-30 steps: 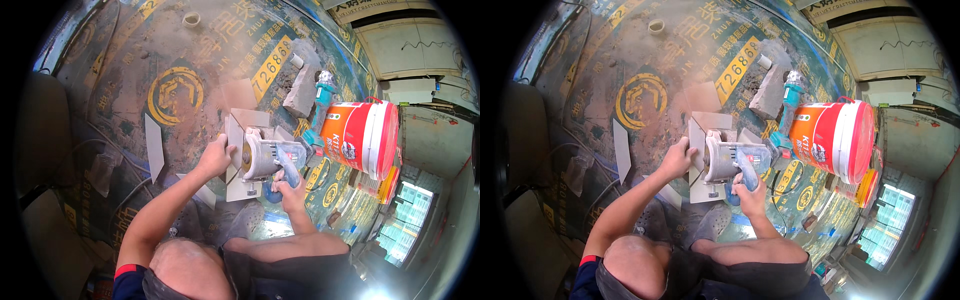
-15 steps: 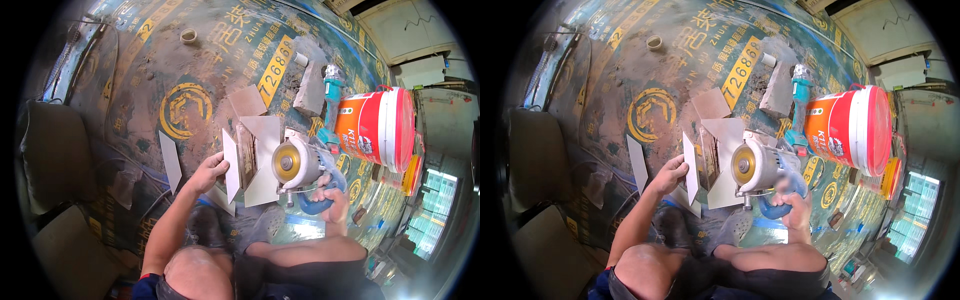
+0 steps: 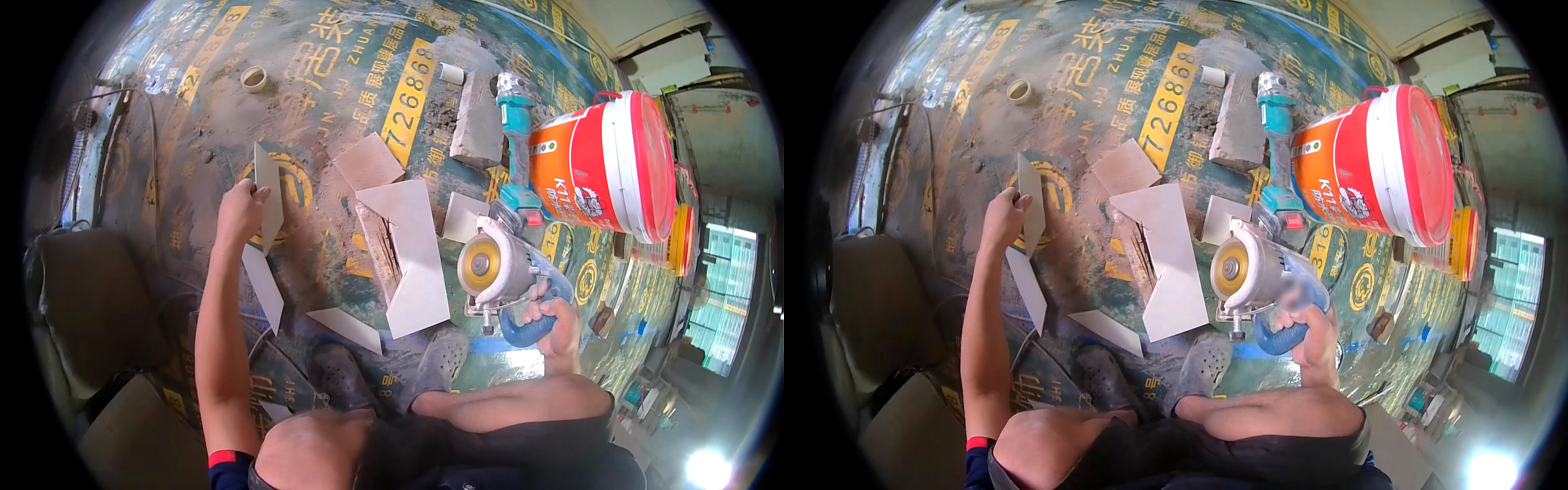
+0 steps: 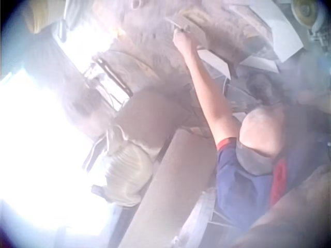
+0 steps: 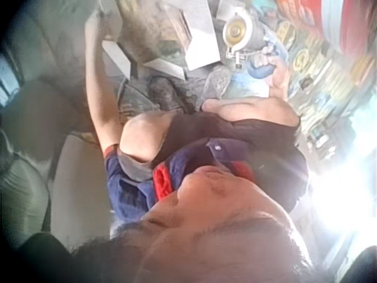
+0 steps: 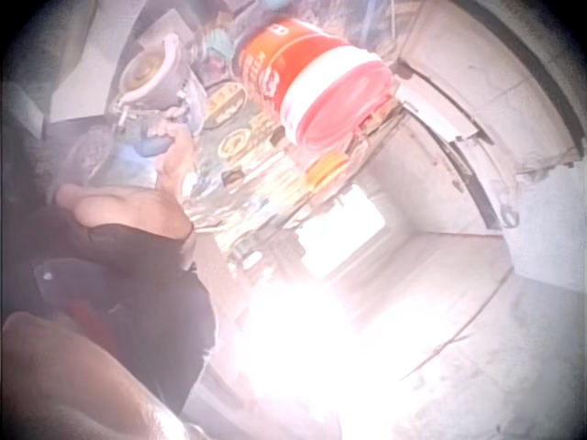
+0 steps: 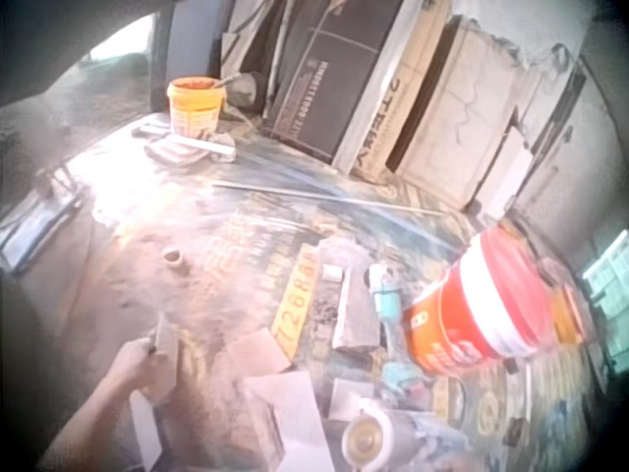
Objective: The person cuts ceramic tiles using an electric tile cutter. They position each tile on a wooden block and guide the saw along marked lines to cut off small sections.
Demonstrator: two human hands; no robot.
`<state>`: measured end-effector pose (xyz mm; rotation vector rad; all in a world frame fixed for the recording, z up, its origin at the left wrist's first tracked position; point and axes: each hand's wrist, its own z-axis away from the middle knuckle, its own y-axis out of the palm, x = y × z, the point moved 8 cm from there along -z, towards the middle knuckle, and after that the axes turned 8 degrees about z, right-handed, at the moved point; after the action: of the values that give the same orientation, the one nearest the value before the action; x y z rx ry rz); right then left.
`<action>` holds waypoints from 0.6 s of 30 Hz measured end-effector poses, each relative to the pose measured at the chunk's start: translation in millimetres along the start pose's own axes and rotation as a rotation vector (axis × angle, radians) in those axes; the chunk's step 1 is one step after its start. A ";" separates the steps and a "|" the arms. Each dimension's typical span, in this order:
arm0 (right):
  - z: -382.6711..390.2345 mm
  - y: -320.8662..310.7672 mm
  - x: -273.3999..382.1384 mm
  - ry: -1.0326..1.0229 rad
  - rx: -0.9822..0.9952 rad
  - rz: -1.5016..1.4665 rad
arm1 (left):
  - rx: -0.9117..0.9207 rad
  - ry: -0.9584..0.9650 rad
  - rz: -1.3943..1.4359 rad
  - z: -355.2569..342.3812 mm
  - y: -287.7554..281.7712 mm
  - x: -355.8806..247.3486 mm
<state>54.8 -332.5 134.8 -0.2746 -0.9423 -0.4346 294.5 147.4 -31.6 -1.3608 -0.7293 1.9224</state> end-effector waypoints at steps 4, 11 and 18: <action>-1.1 -23.9 -11.3 0.064 -0.063 -0.037 | -0.091 0.162 -0.226 14.7 19.1 -75.2; 5.7 -34.7 -25.6 0.106 -0.081 0.004 | 0.372 0.490 -0.140 42.9 140.2 -207.7; 17.1 -35.6 -21.4 0.153 -0.115 0.046 | 0.253 0.082 0.141 60.9 66.5 -140.9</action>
<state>14.7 -351.8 128.1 -0.3617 -0.7611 -0.4619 257.0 -7.8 18.3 -1.3516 -0.3447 1.9773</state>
